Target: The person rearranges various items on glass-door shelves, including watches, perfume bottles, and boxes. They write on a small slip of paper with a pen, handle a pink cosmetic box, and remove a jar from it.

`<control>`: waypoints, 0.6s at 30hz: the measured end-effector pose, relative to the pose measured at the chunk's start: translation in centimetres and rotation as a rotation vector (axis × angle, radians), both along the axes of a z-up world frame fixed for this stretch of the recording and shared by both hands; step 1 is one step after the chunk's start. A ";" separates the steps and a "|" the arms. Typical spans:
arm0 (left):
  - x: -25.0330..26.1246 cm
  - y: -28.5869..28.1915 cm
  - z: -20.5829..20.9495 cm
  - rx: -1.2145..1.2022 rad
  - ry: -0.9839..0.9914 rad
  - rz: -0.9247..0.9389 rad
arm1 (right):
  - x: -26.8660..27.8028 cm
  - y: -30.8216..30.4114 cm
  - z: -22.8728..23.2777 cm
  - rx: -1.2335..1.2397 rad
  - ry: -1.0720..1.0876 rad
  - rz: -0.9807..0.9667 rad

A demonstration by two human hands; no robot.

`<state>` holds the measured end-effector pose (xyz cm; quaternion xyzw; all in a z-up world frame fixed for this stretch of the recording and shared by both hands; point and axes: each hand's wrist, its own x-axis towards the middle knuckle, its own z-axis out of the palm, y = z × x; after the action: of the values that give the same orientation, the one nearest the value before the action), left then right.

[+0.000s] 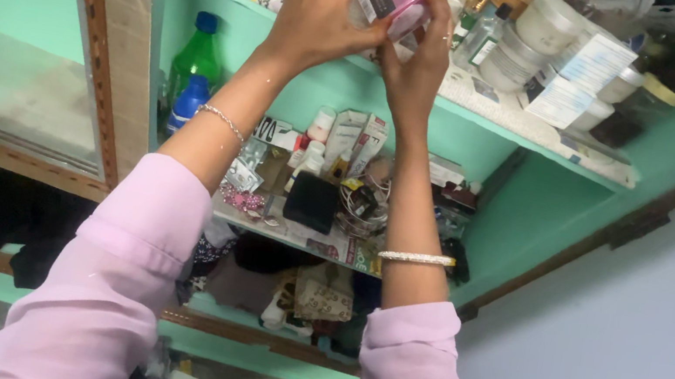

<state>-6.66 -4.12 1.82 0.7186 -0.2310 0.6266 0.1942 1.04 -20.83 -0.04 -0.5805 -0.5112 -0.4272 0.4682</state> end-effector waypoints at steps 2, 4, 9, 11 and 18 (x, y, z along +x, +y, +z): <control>-0.4 -0.2 0.4 0.004 -0.025 0.041 | 0.0 0.0 -0.2 0.009 0.012 0.027; -0.3 -0.4 1.4 0.108 0.034 0.102 | -0.2 0.0 0.0 0.020 0.021 0.052; 0.8 -2.2 2.3 0.091 -0.026 0.231 | -0.9 -0.3 -0.1 0.034 0.034 -0.002; 1.1 -3.0 1.7 0.006 0.042 0.213 | -1.1 -0.1 -0.3 0.055 -0.008 -0.072; 1.7 -3.3 -0.5 -0.129 -0.003 0.072 | -0.3 0.0 -1.0 0.090 -0.153 -0.208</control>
<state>-4.92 -7.45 1.28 0.7114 -0.1647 0.6478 0.2172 0.69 -20.87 -1.03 -0.5745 -0.4627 -0.5392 0.4064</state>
